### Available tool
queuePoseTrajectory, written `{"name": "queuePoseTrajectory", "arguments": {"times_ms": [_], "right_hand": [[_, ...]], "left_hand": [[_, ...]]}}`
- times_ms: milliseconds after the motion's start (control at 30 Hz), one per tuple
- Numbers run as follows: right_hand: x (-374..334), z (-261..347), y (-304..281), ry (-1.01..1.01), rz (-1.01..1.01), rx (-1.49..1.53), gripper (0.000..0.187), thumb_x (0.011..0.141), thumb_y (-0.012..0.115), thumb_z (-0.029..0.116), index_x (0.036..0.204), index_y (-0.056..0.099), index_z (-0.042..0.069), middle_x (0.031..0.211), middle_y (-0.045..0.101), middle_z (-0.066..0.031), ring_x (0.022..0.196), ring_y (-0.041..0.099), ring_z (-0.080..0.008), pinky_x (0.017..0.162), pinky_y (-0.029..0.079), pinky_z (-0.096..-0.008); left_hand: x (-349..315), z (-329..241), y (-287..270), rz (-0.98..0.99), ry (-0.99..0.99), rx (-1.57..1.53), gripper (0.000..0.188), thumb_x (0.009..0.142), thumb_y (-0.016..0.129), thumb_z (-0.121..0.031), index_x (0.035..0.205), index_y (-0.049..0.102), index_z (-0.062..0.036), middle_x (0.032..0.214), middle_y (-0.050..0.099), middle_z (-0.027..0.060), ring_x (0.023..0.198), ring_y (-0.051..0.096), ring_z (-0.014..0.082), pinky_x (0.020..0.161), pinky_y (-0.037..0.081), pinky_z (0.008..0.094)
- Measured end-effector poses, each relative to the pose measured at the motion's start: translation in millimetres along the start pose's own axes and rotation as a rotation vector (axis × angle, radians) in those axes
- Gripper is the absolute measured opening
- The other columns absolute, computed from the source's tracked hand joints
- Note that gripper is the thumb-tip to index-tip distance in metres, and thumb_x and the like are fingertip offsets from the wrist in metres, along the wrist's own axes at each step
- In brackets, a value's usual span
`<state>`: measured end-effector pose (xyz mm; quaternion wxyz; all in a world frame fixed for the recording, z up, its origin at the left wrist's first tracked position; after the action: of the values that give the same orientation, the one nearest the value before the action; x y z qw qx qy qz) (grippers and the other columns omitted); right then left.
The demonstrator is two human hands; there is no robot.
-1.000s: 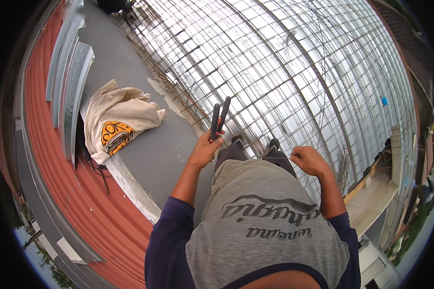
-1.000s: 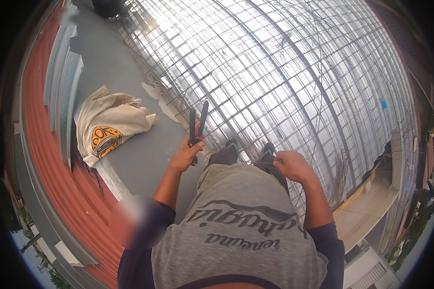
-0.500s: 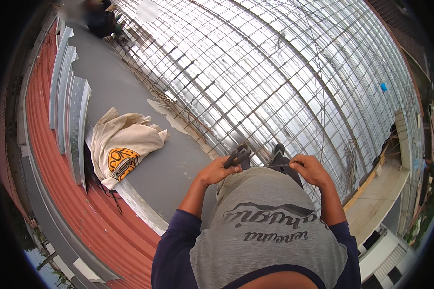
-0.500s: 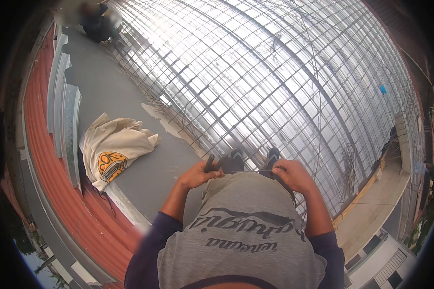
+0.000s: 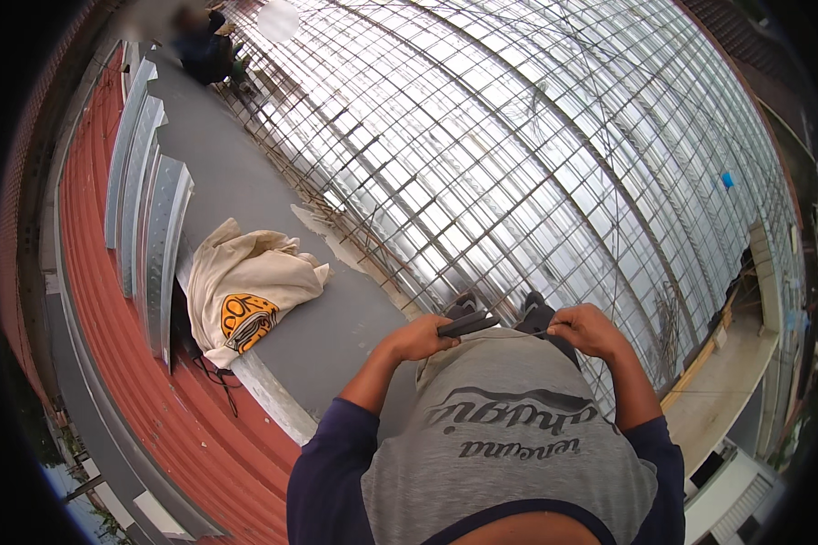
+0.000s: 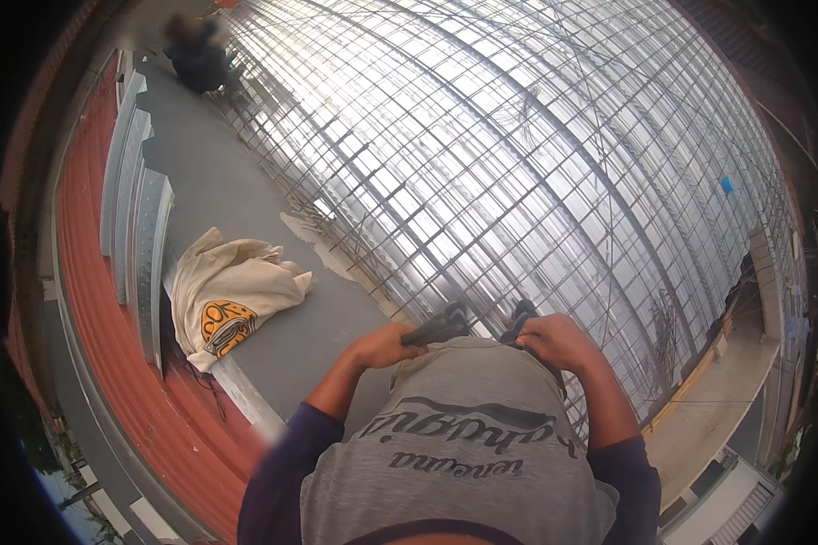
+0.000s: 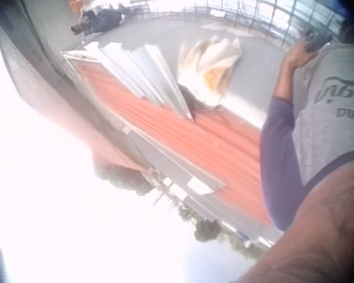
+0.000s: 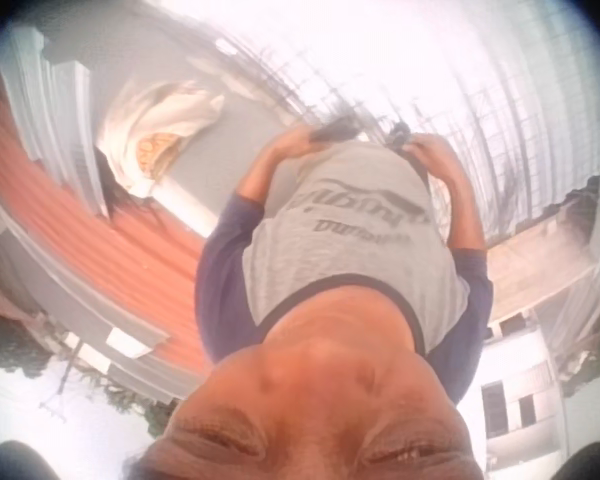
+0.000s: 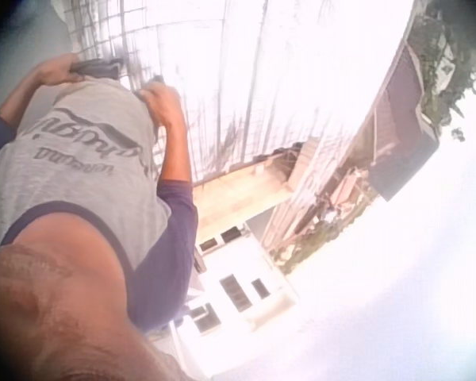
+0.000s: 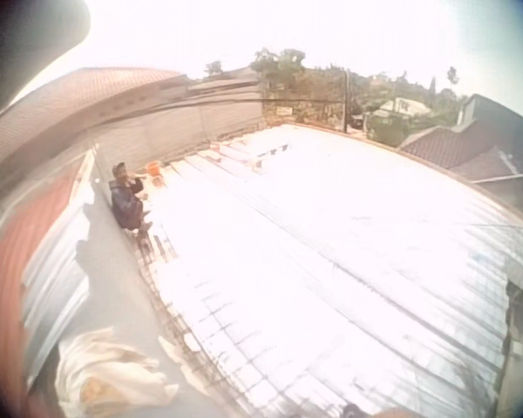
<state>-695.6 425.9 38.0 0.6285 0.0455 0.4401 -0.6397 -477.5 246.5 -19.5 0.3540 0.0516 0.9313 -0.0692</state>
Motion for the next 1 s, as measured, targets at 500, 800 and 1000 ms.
{"name": "queuePoseTrajectory", "arguments": {"times_ms": [500,800,1000], "right_hand": [[37.1,53.1,20.4,-0.198,-0.074,-0.537,0.023,0.084,0.064,0.028,0.093,0.065,0.007,0.083,0.065,-0.0117,0.081,0.063,-0.0331,0.076,0.049,-0.0417],[28.8,30.8,-0.1,-0.257,-0.168,-0.424,0.021,0.085,0.061,0.028,0.087,0.067,0.008,0.079,0.066,-0.0135,0.077,0.063,-0.0331,0.068,0.049,-0.0425],[7.7,26.5,1.8,-0.275,0.148,-0.181,0.022,0.085,0.059,0.025,0.093,0.068,0.006,0.078,0.067,-0.0130,0.074,0.065,-0.0263,0.068,0.049,-0.0382]], "left_hand": [[19.6,7.1,-5.7,-0.334,0.148,-0.131,0.035,0.088,0.061,-0.023,0.112,0.061,0.0026,0.093,0.067,0.0138,0.086,0.060,0.0193,0.080,0.047,0.0337],[17.3,-29.5,20.0,-0.269,0.272,-0.062,0.027,0.087,0.060,-0.022,0.097,0.061,0.0027,0.077,0.061,0.0137,0.074,0.057,0.0219,0.071,0.045,0.0374],[33.2,-28.9,15.9,-0.335,0.243,0.054,0.019,0.087,0.061,-0.020,0.092,0.060,-0.0013,0.077,0.060,0.0139,0.073,0.059,0.0238,0.068,0.045,0.0381]]}}
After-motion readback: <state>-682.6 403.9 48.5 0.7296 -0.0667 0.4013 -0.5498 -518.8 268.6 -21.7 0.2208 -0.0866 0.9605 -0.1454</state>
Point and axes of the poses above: each hand's wrist, its own x-axis towards the middle knuckle, its own y-axis out of the palm, z = x × y, the point moved 5 cm from there along x, towards the middle knuckle
